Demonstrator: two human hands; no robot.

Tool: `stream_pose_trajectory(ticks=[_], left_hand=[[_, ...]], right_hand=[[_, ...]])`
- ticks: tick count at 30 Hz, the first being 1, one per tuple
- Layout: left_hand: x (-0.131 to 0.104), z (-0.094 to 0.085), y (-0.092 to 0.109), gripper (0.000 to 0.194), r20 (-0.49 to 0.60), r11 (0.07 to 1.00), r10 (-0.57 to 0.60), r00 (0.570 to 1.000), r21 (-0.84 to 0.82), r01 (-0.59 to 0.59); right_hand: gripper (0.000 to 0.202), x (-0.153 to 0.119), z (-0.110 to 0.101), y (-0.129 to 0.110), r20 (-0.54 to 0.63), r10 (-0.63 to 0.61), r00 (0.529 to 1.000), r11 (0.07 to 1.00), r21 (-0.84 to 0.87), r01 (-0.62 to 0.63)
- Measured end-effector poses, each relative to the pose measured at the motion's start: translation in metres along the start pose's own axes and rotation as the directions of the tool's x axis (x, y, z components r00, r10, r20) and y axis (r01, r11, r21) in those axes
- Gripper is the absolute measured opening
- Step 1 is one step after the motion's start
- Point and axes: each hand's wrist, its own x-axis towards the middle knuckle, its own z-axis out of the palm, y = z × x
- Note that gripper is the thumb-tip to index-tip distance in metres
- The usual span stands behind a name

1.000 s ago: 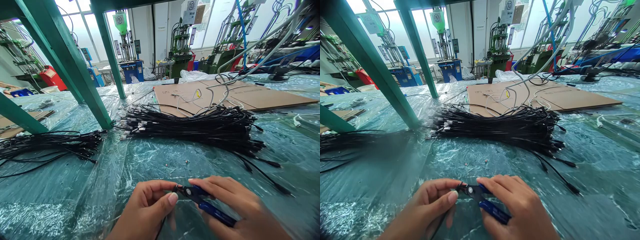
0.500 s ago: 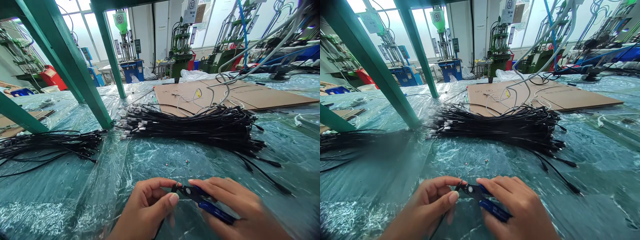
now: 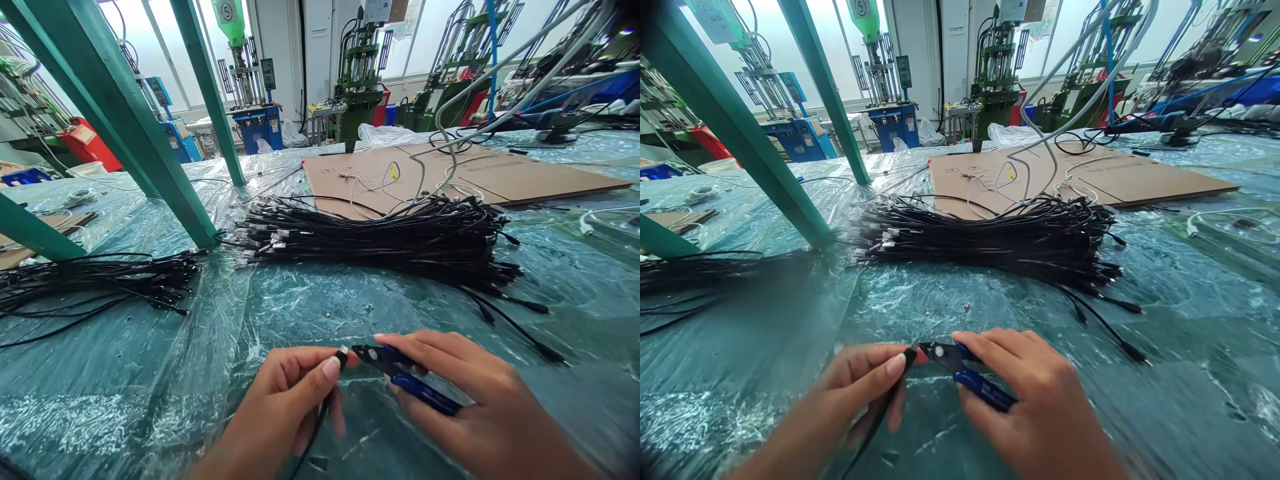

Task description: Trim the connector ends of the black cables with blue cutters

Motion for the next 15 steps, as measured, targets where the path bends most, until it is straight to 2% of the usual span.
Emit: stream_pose_trajectory(ticks=[8, 15], left_hand=[[0.0006, -0.0007, -0.0017, 0.032, 0.005, 1.0, 0.005, 1.0, -0.012, -0.005], [0.0029, -0.0009, -0.0027, 0.035, -0.013, 1.0, 0.006, 1.0, -0.016, -0.006]], right_hand=[[0.031, -0.0052, 0.0042, 0.004, 0.006, 0.023, 1.0, 1.0, 0.012, -0.023], [0.029, 0.0026, -0.0007, -0.0004, -0.018, -0.013, 1.0, 1.0, -0.018, 0.012]])
